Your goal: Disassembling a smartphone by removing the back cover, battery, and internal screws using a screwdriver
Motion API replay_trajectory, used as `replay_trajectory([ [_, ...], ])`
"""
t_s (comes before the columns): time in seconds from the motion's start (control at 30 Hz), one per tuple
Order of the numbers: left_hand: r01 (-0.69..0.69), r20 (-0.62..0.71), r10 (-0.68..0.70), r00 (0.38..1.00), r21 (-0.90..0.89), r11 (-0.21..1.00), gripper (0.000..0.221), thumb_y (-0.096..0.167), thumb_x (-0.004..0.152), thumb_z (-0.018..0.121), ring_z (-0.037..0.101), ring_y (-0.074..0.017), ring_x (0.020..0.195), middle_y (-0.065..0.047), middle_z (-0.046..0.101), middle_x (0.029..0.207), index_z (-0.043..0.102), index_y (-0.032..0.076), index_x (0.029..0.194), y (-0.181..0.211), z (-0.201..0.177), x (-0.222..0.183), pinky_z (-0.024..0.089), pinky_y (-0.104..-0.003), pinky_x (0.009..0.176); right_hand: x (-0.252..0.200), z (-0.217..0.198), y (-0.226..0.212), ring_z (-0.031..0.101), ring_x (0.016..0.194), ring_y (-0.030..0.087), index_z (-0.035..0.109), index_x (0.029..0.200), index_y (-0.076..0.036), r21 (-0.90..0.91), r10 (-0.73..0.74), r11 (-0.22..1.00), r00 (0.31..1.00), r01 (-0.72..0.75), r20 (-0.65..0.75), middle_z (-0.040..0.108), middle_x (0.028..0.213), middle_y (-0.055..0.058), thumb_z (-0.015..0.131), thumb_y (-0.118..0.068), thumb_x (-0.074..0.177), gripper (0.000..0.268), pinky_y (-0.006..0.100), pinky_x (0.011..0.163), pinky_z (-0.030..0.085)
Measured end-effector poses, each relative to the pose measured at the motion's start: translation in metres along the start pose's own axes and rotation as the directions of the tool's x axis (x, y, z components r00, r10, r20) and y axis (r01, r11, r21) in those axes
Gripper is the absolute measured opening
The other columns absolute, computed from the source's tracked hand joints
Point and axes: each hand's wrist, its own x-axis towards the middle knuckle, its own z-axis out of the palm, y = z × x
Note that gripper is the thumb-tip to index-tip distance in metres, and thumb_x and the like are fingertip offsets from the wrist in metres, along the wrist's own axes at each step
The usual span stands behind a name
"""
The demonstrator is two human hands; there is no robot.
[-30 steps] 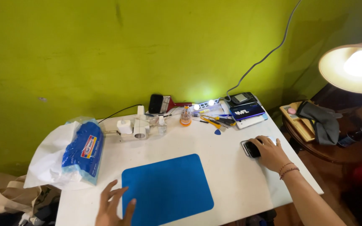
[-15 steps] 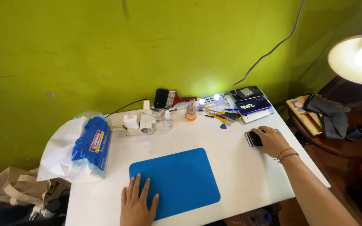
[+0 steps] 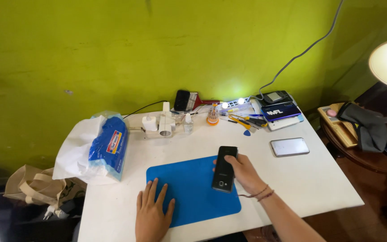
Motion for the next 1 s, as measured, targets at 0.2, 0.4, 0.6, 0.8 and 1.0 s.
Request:
replay_trajectory([
  [0.2, -0.044, 0.061, 0.050, 0.997, -0.084, 0.995, 0.067, 0.060, 0.087, 0.051, 0.029, -0.0249, 0.138, -0.007, 0.042, 0.143, 0.047, 0.013, 0.134, 0.014, -0.013, -0.005, 0.010, -0.056, 0.113, 0.010, 0.050, 0.052, 0.058, 0.112, 0.034, 0.058, 0.119, 0.010, 0.469, 0.048, 0.879, 0.964, 0.083, -0.261, 0.063, 0.117, 0.025, 0.059, -0.005, 0.086, 0.036, 0.044, 0.091, 0.052],
  [0.4, -0.141, -0.043, 0.135, 0.990, -0.175, 0.974, 0.077, 0.046, 0.082, 0.070, 0.036, -0.0291, 0.133, -0.014, 0.046, 0.139, 0.037, 0.007, 0.141, 0.027, 0.016, 0.004, 0.015, -0.056, 0.111, 0.012, 0.038, 0.094, 0.065, 0.099, 0.035, 0.042, 0.076, -0.008, 0.484, 0.050, 0.874, 0.982, 0.045, -0.181, 0.064, 0.094, 0.021, 0.065, -0.001, 0.082, 0.025, 0.046, 0.081, 0.056],
  [0.6, -0.222, -0.043, 0.219, 0.975, -0.073, 0.972, 0.067, 0.046, 0.084, 0.067, 0.036, -0.0257, 0.133, -0.007, 0.046, 0.136, 0.045, 0.010, 0.136, 0.016, 0.007, 0.013, 0.020, -0.059, 0.108, -0.007, 0.012, 0.093, 0.075, 0.083, 0.017, 0.056, 0.123, -0.011, -0.687, -0.371, 0.705, 0.918, 0.179, -0.142, 0.075, 0.100, 0.007, 0.070, -0.045, 0.073, 0.062, 0.025, 0.069, 0.063],
  [0.8, -0.198, -0.036, 0.200, 0.979, 0.043, 0.979, 0.068, 0.058, 0.087, 0.054, 0.025, -0.0280, 0.139, -0.010, 0.039, 0.143, 0.048, 0.007, 0.133, 0.020, 0.012, 0.016, 0.012, -0.062, 0.110, 0.007, 0.009, 0.121, 0.054, 0.110, 0.025, 0.044, 0.134, -0.005, -0.867, -0.657, 0.359, 0.753, 0.345, 0.028, 0.058, 0.120, 0.011, 0.052, -0.045, 0.089, 0.060, 0.040, 0.094, 0.048],
  [1.0, -0.115, -0.056, 0.115, 0.992, -0.003, 0.993, 0.063, 0.055, 0.087, 0.056, 0.030, -0.0296, 0.136, -0.010, 0.042, 0.139, 0.051, 0.011, 0.131, 0.035, 0.011, 0.029, 0.015, -0.066, 0.107, 0.020, 0.017, 0.108, 0.043, 0.123, 0.028, 0.047, 0.132, -0.012, -0.957, -0.663, 0.125, 0.740, 0.262, 0.116, 0.045, 0.137, 0.010, 0.051, -0.042, 0.087, 0.054, 0.047, 0.097, 0.037],
])
